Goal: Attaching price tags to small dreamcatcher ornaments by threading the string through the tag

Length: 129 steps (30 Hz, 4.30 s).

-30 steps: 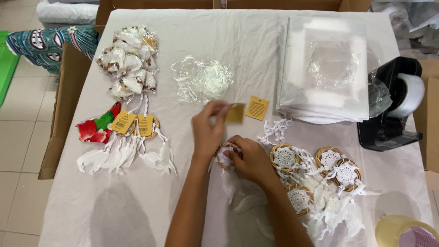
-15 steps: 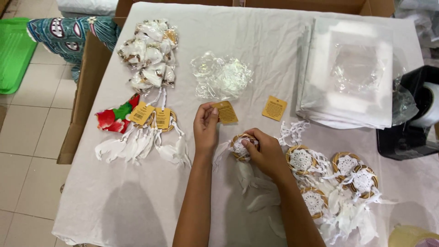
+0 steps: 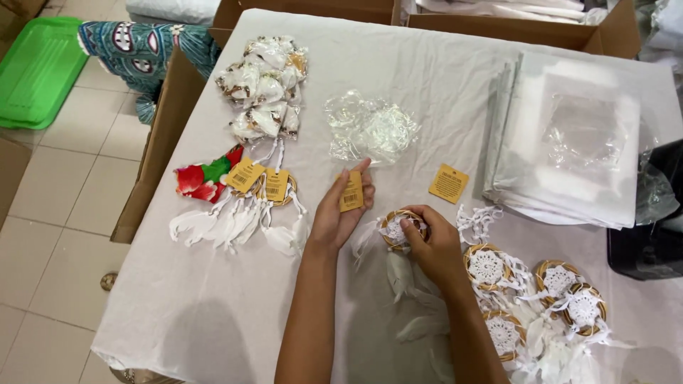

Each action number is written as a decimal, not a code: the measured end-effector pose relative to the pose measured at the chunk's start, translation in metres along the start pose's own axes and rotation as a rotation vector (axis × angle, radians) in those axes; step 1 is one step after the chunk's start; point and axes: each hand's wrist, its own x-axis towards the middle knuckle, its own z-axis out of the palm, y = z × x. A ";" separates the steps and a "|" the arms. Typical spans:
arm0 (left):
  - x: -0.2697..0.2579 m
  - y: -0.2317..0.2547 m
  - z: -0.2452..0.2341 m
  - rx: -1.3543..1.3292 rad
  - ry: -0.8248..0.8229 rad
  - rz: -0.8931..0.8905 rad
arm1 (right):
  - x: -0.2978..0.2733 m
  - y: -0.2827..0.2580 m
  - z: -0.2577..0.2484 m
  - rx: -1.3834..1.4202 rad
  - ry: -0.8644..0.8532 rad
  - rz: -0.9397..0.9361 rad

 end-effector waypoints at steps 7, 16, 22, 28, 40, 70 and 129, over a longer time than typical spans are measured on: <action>-0.004 -0.006 0.020 0.174 0.040 0.081 | 0.005 0.002 -0.004 0.122 0.061 -0.084; -0.010 -0.018 0.017 0.297 0.149 0.172 | 0.006 0.012 0.002 0.399 0.170 0.013; -0.011 -0.034 0.011 0.253 0.167 0.175 | 0.006 0.008 0.007 0.381 0.192 -0.043; -0.016 -0.035 0.028 0.410 0.146 0.177 | 0.005 0.015 0.010 0.358 0.181 -0.068; -0.014 -0.029 0.011 0.286 0.260 0.159 | -0.004 0.017 0.013 0.390 0.289 -0.040; -0.016 -0.030 0.035 0.535 0.293 0.392 | 0.000 0.005 -0.009 0.338 0.260 -0.035; -0.026 -0.031 0.041 0.687 0.214 0.112 | -0.032 0.016 -0.055 -0.473 0.607 -0.116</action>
